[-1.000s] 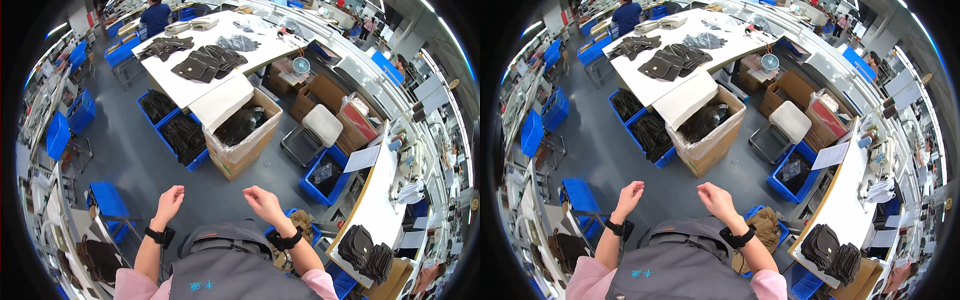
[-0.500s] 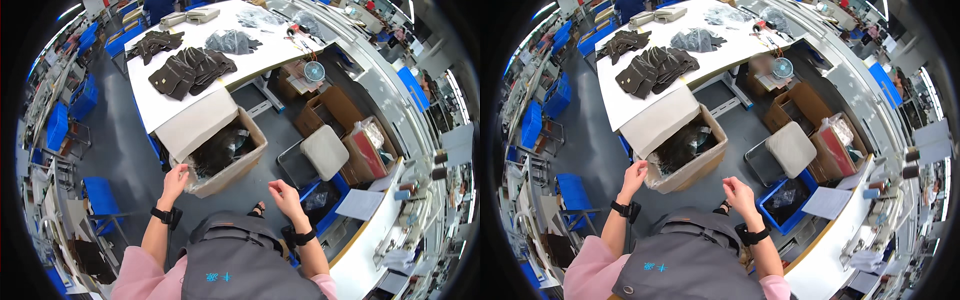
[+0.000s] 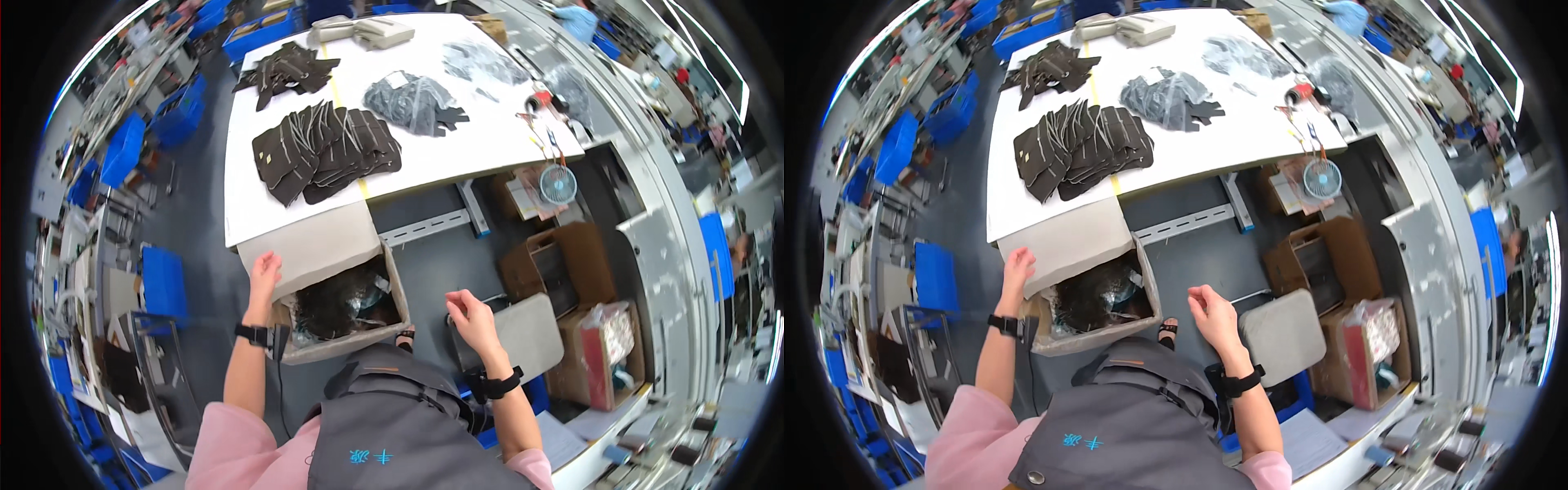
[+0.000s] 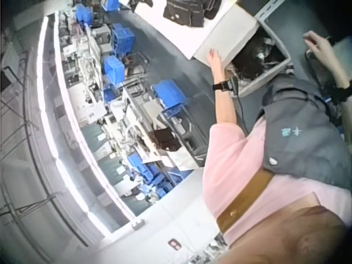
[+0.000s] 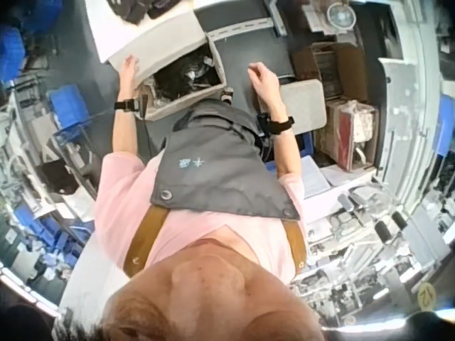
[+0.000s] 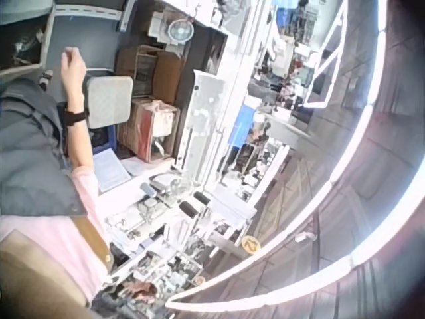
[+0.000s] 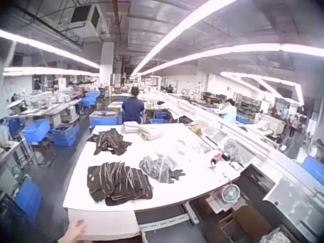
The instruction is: The person unpacks several black pouches from a cardboard box onto a workbench. They then use a small blue utility knife to trim loose threads from the zippers and edges of each pouch, handling them one at a time and stacking the finished items.
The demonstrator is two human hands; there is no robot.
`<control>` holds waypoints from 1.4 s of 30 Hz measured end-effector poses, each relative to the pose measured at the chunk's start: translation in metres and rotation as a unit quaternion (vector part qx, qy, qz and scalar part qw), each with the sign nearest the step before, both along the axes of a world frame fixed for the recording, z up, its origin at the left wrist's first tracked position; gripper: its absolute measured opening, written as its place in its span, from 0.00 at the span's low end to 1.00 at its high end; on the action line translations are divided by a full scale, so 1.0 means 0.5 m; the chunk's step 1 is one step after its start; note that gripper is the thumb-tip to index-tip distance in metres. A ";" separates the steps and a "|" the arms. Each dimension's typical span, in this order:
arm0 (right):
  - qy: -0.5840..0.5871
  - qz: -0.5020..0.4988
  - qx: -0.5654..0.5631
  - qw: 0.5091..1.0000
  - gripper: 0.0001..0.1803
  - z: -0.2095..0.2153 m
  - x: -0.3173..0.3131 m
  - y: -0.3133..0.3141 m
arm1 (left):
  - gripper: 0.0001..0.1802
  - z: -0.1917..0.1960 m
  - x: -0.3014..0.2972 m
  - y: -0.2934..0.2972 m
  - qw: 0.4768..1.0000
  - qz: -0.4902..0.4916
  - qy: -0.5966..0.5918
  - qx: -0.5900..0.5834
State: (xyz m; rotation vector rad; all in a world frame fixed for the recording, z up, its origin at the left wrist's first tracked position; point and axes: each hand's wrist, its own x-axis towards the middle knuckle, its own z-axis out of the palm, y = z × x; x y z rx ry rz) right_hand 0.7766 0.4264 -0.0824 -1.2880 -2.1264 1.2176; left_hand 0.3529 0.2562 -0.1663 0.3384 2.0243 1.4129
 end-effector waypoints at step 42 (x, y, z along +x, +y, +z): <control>-0.040 0.257 -0.225 0.939 0.32 -0.221 -0.588 0.748 | 0.34 0.079 -0.218 0.444 0.929 0.109 0.299 -0.187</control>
